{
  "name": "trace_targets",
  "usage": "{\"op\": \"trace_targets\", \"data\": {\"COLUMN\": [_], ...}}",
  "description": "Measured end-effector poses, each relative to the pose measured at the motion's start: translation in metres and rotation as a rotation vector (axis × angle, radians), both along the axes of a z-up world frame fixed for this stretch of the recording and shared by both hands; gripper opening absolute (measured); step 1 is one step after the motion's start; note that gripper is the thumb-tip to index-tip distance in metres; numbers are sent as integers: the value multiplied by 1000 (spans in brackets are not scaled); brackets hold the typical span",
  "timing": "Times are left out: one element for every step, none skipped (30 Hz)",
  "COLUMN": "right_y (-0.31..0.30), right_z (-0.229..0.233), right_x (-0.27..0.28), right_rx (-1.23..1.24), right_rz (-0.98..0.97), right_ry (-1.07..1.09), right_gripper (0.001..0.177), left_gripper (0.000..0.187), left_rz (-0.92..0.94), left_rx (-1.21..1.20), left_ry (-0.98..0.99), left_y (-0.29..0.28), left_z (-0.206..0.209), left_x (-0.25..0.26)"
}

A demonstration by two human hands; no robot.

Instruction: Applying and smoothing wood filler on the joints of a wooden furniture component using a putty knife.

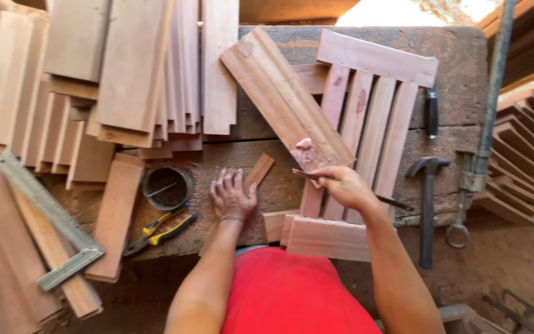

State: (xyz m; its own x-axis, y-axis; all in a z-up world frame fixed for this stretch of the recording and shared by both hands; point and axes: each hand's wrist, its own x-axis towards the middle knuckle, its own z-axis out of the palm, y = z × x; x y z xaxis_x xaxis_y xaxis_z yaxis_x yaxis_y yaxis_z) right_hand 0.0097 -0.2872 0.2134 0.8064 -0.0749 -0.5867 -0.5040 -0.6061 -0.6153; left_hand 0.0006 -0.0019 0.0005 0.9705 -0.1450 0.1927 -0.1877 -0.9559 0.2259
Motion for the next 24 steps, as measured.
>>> {"op": "trace_targets", "data": {"right_y": [-24,-48,-72,-87,-102,-115,-116,-117,-116,-112,-108,-103,-100,-97,-94,-93,-93,-93,-93,-93,-93,-94,-95,-95], "right_z": [1,2,4,12,18,26,25,24,23,16,6,-4,-13,-22,-30,-37,-43,-50,-52,-53,-56,-61,-66,-71], "right_x": [-17,-36,-58,-83,-99,-116,-130,-144,-160,-173,-184,-195,-201,-208,-214,-217,-219,-222,-222,-223,-222,-225,-228,-232], "right_rx": [-16,94,203,186,100,15,10,-124,-253,-253,-338,-424,-418,-471,-526,-523,-550,-578,-576,-603,-630,-628,-680,-731], "right_rz": [-14,-84,-158,-177,-189,-200,-205,-182,-159,-166,-127,-88,-93,-40,12,6,22,38,37,68,99,97,149,201], "right_ry": [13,-50,-108,-91,-84,-76,-75,-23,31,35,30,26,28,-24,-77,-76,-104,-132,-134,-149,-165,-169,-149,-129], "right_gripper": [32,33,34,34,33,32,32,35,37,37,33,29,29,27,25,25,25,24,24,23,23,23,23,24], "left_gripper": [61,60,59,59,62,64,64,65,66,66,65,63,63,64,65,65,64,64,64,63,63,63,63,63], "left_rz": [-14,-15,-18,-36,-32,-29,-34,-36,-39,-46,-48,-50,-56,-55,-55,-61,-62,-62,-62,-60,-57,-57,-55,-54], "left_rx": [-16,10,38,23,13,2,-3,-6,-4,-5,0,5,11,16,19,22,18,15,17,19,21,23,14,6], "left_ry": [13,-1,-9,11,5,-1,0,6,13,16,5,-6,-5,-5,-6,-7,-13,-19,-21,-21,-23,-26,-18,-10], "left_y": [1,2,3,1,1,2,2,1,4,2,3,4,5,6,6,6,6,7,6,6,6,6,6,6], "left_z": [-2,-6,-10,-10,-9,-7,-10,-12,-13,-13,-14,-15,-17,-19,-22,-21,-21,-21,-22,-23,-24,-24,-24,-24], "left_x": [2,3,1,-5,-3,-1,-2,-2,-4,-5,-4,-3,-4,-5,-4,-3,-4,-4,-4,-4,-3,-2,-3,-4]}}
